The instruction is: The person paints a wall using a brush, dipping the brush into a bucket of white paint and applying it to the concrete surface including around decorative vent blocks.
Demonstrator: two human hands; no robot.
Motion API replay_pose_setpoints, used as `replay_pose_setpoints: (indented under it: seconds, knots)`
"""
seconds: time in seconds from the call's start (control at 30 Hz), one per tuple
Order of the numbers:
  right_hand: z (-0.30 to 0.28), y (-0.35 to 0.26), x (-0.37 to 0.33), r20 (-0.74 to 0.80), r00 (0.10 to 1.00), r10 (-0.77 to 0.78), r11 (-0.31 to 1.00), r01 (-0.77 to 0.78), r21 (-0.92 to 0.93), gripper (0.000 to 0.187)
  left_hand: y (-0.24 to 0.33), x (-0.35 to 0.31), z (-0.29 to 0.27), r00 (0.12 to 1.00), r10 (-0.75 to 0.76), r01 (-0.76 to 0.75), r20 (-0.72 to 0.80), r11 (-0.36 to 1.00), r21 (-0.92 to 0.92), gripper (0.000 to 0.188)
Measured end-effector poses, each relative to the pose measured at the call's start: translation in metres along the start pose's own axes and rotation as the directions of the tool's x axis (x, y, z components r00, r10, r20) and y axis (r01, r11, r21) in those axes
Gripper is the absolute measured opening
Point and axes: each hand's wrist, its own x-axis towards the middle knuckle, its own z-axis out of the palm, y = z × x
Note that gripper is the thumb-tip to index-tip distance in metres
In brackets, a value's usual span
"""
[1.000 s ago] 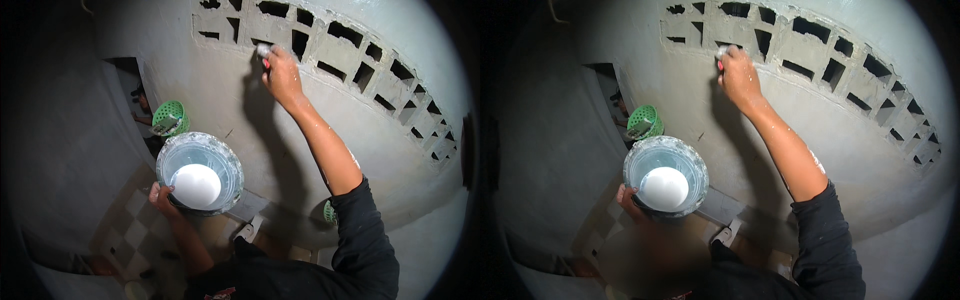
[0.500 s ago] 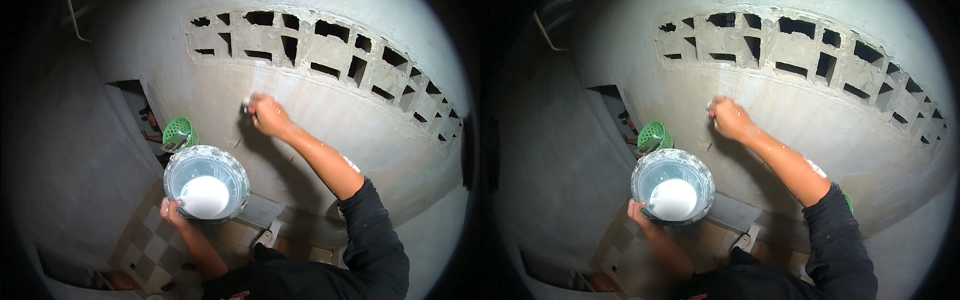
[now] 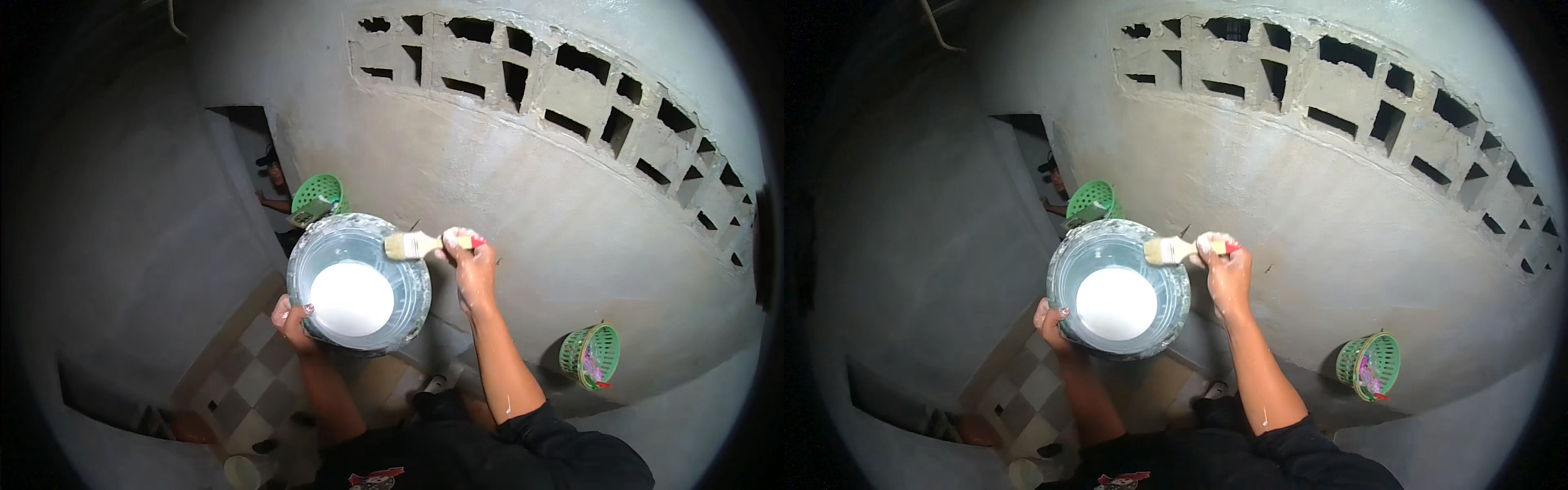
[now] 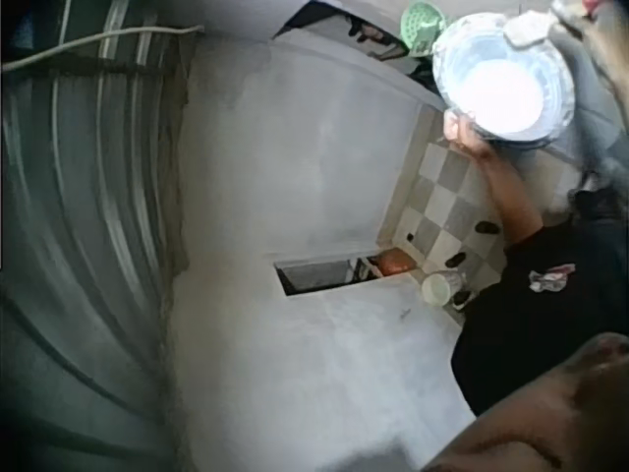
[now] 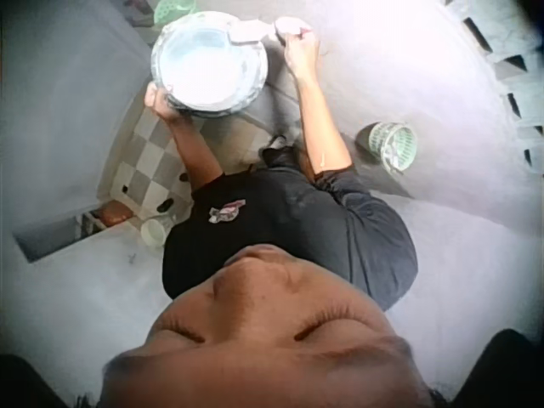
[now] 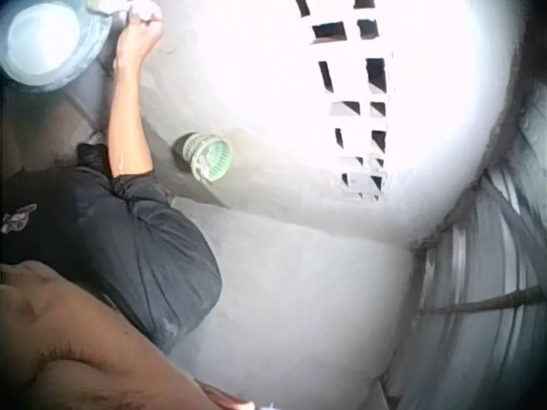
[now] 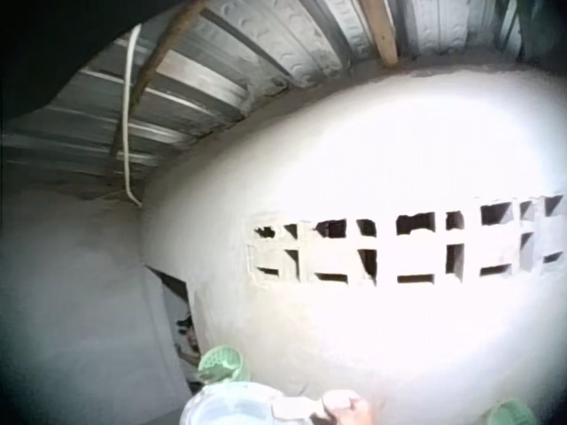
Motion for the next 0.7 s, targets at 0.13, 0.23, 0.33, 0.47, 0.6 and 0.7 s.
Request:
replay_pose_setpoints:
  seconds: [0.13, 0.23, 0.33, 0.47, 0.6, 0.7]
  knots:
    - [0.001, 0.020, -0.022, 0.097, 0.995, 0.020, 1.000, -0.019, -0.017, 0.010, 0.017, 0.001, 0.010, 0.997, 0.056, -0.053, 0.050, 0.997, -0.052, 0.003]
    - [0.003, 0.021, -0.030, 0.179, 0.984, -0.014, 0.992, 0.036, -0.121, 0.009, 0.021, 0.001, 0.007, 0.996, 0.065, -0.063, 0.057, 0.997, -0.037, 0.003]
    - [0.009, 0.022, -0.036, 0.234, 0.972, 0.029, 0.963, 0.035, -0.265, 0.008, 0.027, 0.000, 0.008, 0.997, 0.065, -0.063, 0.042, 0.998, -0.031, 0.004]
    - [0.017, 0.025, -0.045, 0.274, 0.961, 0.041, 0.900, 0.084, -0.427, 0.009, 0.030, -0.001, 0.012, 0.999, 0.041, -0.041, 0.028, 0.999, -0.019, 0.005]
    - [0.019, 0.029, -0.049, 0.319, 0.947, 0.024, 0.882, 0.131, -0.453, 0.014, 0.037, -0.006, 0.016, 0.999, 0.042, -0.043, 0.014, 0.998, 0.041, 0.005]
    - [0.021, 0.028, -0.050, 0.328, 0.945, 0.021, 0.866, 0.146, -0.478, 0.015, 0.042, -0.008, 0.021, 0.998, 0.051, -0.052, 0.029, 0.998, 0.020, 0.005]
